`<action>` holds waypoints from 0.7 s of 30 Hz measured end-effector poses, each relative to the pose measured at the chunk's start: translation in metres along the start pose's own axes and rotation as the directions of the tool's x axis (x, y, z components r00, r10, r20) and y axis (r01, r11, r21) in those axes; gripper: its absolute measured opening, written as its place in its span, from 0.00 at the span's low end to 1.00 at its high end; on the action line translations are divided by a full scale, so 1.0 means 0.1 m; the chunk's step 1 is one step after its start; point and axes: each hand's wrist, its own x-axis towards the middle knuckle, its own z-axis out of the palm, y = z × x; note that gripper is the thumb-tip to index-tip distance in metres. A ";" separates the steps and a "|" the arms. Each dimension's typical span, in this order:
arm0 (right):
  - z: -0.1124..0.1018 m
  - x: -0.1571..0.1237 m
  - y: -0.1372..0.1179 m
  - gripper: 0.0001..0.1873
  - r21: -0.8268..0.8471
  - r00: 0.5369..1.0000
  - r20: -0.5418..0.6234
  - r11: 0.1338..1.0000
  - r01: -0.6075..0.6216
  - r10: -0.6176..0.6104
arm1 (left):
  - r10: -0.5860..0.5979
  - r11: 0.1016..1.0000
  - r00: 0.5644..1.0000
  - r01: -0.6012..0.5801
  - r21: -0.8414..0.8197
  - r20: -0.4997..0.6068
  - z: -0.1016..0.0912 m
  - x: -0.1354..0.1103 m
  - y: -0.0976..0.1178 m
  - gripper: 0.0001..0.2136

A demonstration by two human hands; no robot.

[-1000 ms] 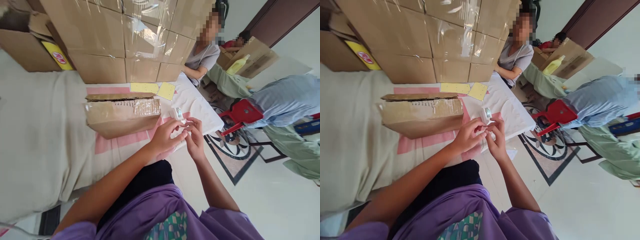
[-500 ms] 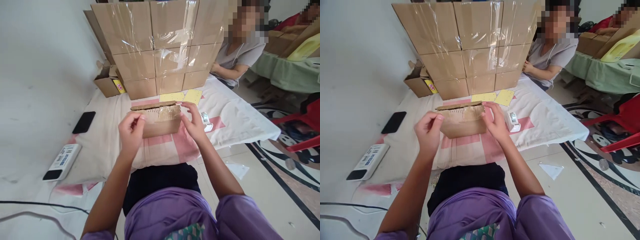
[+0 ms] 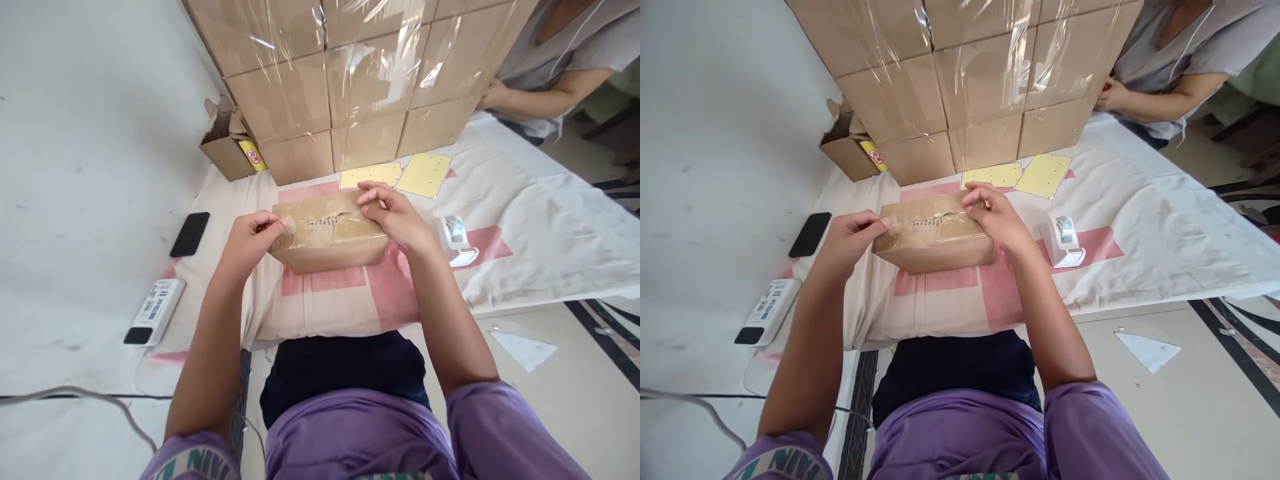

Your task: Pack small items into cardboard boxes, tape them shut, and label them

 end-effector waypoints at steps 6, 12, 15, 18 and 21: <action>0.02 -0.01 0.01 0.03 0.025 1.000 -0.014 1.000 0.013 -0.013 | -0.002 0.999 0.987 -0.003 0.033 0.159 0.03 0.05 0.26 0.12; 0.02 -0.02 0.02 0.02 0.029 1.000 -0.020 0.999 0.015 -0.015 | 0.021 0.984 0.953 -0.073 0.163 0.302 0.27 0.17 0.48 0.11; 0.02 -0.02 0.02 0.02 0.042 1.000 -0.020 0.999 0.015 -0.014 | 0.020 0.970 0.949 -0.095 0.224 0.316 0.35 0.22 0.48 0.11; 0.02 -0.03 0.01 0.03 0.066 1.000 -0.016 0.998 0.000 0.001 | 0.016 0.951 0.957 -0.104 0.291 0.289 0.40 0.20 0.46 0.09; 0.02 -0.03 0.01 0.03 0.084 1.000 -0.001 0.996 -0.012 0.012 | 0.056 0.923 0.973 -0.136 0.359 0.226 0.42 0.16 0.47 0.08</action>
